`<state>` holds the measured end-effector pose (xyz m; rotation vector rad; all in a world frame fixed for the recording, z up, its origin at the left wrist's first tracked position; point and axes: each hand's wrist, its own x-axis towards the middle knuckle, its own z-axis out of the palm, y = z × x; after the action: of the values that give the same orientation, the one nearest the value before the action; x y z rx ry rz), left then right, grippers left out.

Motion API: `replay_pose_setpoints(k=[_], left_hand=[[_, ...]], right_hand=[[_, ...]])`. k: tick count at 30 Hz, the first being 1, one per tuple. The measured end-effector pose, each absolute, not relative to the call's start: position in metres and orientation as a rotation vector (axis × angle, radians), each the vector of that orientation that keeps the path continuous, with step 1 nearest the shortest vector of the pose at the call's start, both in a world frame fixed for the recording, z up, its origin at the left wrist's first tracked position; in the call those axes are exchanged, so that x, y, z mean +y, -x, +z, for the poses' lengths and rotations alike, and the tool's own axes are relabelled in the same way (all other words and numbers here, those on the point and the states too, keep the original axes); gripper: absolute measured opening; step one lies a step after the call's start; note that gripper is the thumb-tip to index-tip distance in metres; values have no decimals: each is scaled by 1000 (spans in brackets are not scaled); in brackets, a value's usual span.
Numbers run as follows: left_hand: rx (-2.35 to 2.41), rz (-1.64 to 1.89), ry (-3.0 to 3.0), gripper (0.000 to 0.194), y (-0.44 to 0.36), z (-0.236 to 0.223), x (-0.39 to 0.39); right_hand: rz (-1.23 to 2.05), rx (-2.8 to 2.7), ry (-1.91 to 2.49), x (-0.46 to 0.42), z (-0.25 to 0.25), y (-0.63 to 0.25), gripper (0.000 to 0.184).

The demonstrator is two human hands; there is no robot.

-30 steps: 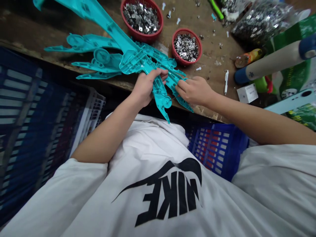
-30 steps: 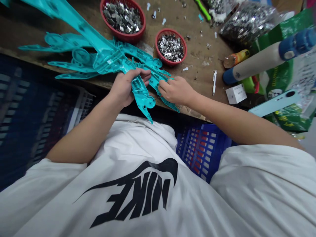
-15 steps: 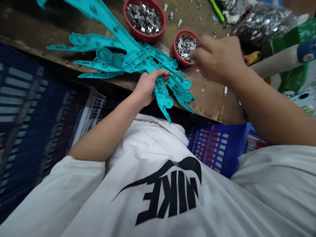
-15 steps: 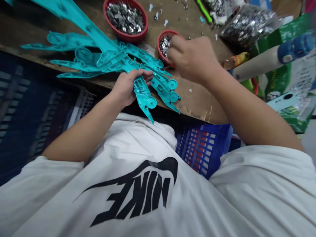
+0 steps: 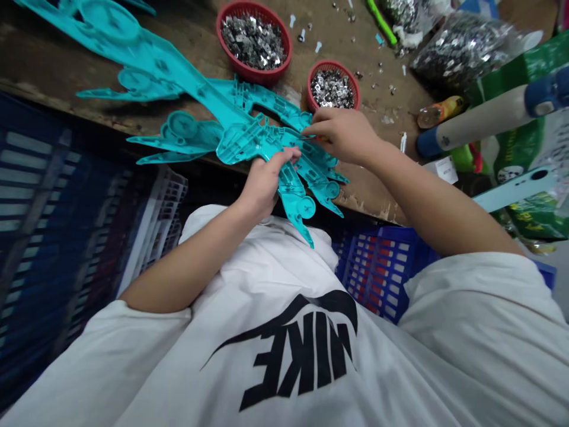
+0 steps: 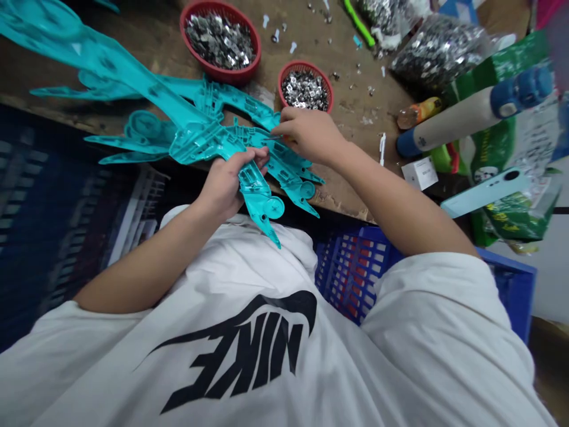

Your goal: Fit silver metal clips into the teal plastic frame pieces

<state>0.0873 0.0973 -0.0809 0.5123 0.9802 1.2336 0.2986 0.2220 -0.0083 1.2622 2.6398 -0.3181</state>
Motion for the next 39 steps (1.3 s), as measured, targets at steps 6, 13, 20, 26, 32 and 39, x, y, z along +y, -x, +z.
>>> replay_pose_setpoints(k=[6,13,20,26,32,39], left_hand=[[988,1204,-494,29,-75,-83,94],[943,1181,-455,38,-72,-83,96],[925,1356,-540,37,-68,-57,75],[752,1536,-797,42,-38,-30,38],[759,1509,-992,45,-8,-53,13],[825,1430,-739,42,-11,-66,38]], right_hand=[[-356,2641,-1013,253,-21,-285,33],[-411,2689,-1360,221,-16,-290,40],[-428,2491,-1626,139,-25,-291,71],[-349,2489,-1715,125,-33,-291,57],[-515,2520,-1641,115,-37,-311,59],[-330,2353,-1808,114,-34,-286,64]])
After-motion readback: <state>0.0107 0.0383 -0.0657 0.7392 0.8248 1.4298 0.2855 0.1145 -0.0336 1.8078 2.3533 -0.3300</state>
